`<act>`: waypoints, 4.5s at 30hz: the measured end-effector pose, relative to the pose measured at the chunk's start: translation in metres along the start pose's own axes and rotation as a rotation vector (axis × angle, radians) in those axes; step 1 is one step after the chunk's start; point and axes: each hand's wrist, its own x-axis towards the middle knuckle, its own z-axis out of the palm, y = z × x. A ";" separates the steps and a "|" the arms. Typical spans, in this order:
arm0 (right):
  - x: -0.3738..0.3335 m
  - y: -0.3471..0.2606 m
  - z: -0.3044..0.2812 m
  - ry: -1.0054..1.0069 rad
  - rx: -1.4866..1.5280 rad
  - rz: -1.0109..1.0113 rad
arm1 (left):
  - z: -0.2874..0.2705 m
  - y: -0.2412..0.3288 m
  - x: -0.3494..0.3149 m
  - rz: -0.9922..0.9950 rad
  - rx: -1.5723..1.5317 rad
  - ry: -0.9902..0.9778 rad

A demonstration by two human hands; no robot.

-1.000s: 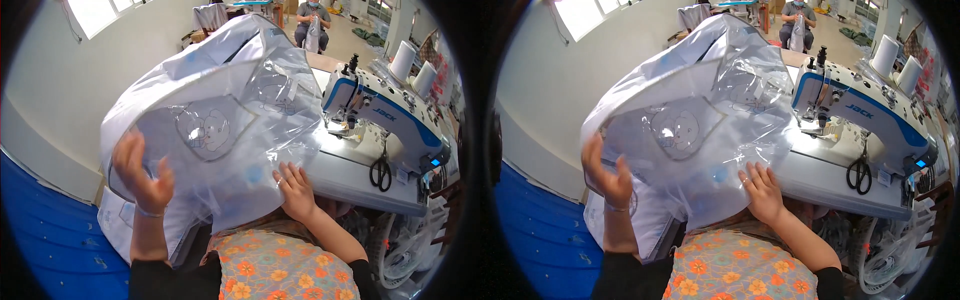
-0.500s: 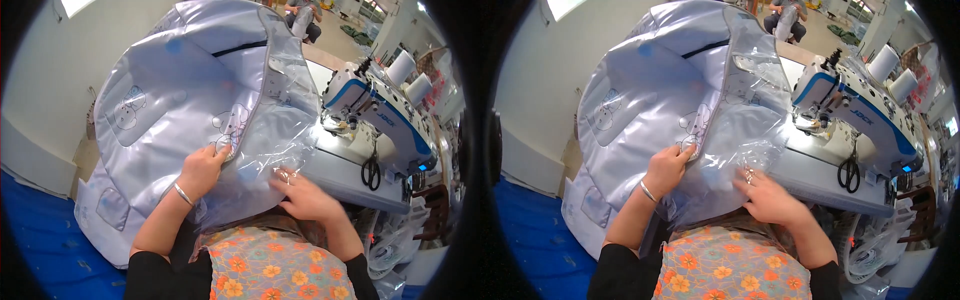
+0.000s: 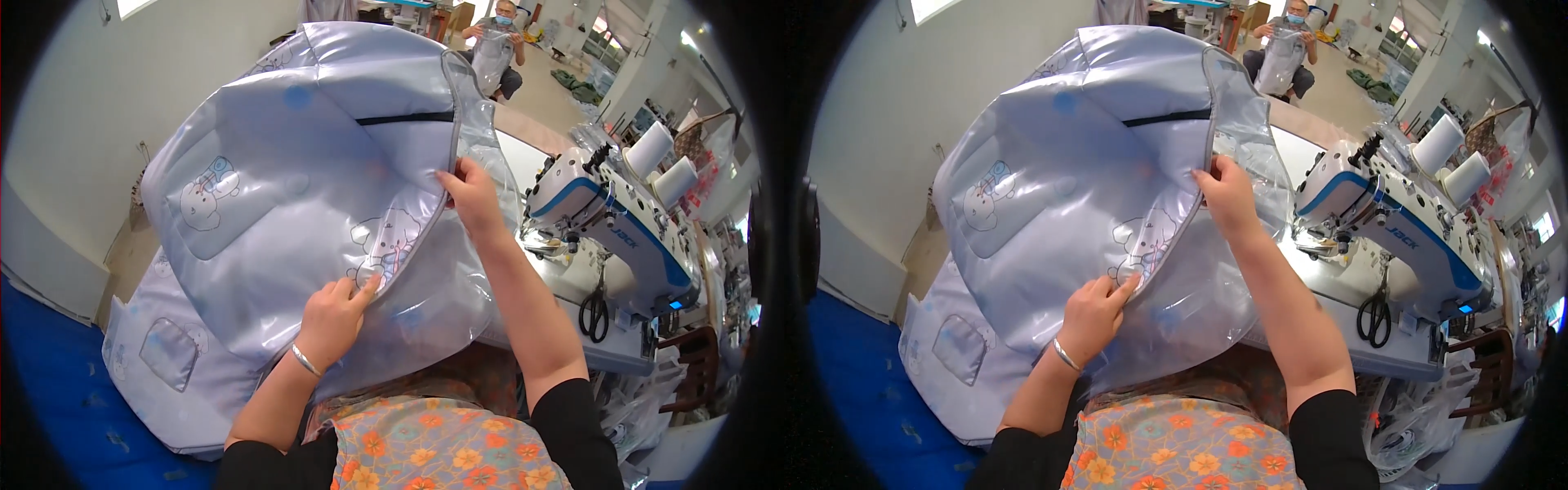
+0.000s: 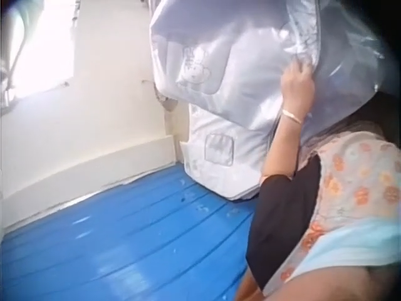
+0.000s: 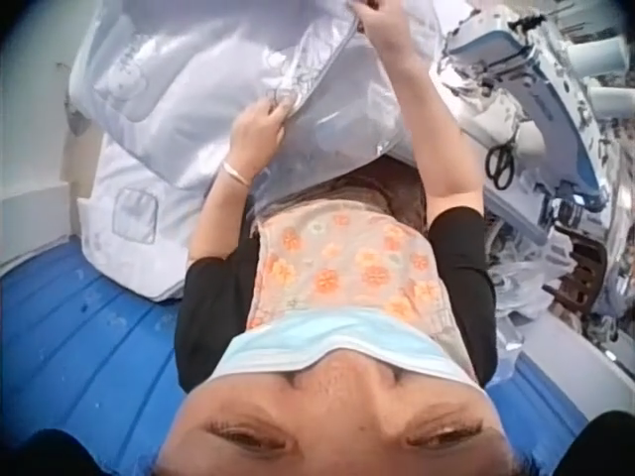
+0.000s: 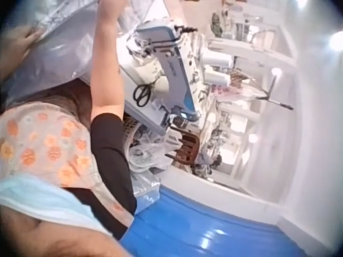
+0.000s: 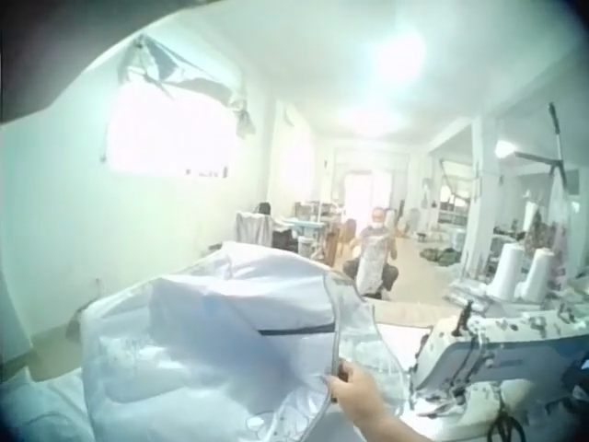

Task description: Sewing textile covers using an industrial sewing machine.

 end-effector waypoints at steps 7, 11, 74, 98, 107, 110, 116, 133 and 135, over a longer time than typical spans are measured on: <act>-0.009 0.043 -0.011 -0.105 0.542 0.057 | -0.003 0.001 0.004 -0.051 -0.121 0.006; -0.010 0.061 -0.014 -0.173 0.632 0.017 | -0.004 0.000 0.004 -0.032 -0.101 0.015; -0.310 0.038 -0.026 -0.351 0.466 0.439 | 0.010 0.131 0.057 0.338 -0.248 -0.438; -0.273 0.060 -0.068 -0.004 -0.444 -0.491 | 0.020 0.169 0.097 0.576 -0.018 -0.804; -0.272 0.069 -0.076 0.001 -0.362 -0.421 | 0.006 0.169 0.100 0.560 0.077 -0.732; -0.270 0.070 -0.077 -0.041 -0.413 -0.437 | 0.025 0.169 0.100 0.747 -0.065 -0.473; -0.257 0.071 -0.085 -0.019 -0.359 -0.431 | 0.038 0.169 0.109 0.601 -0.067 -0.639; -0.223 0.079 -0.112 -0.067 -0.579 -0.483 | 0.076 0.168 0.168 0.529 -0.029 -0.552; -0.217 0.081 -0.114 -0.032 -0.560 -0.482 | 0.081 0.167 0.177 0.539 0.018 -0.556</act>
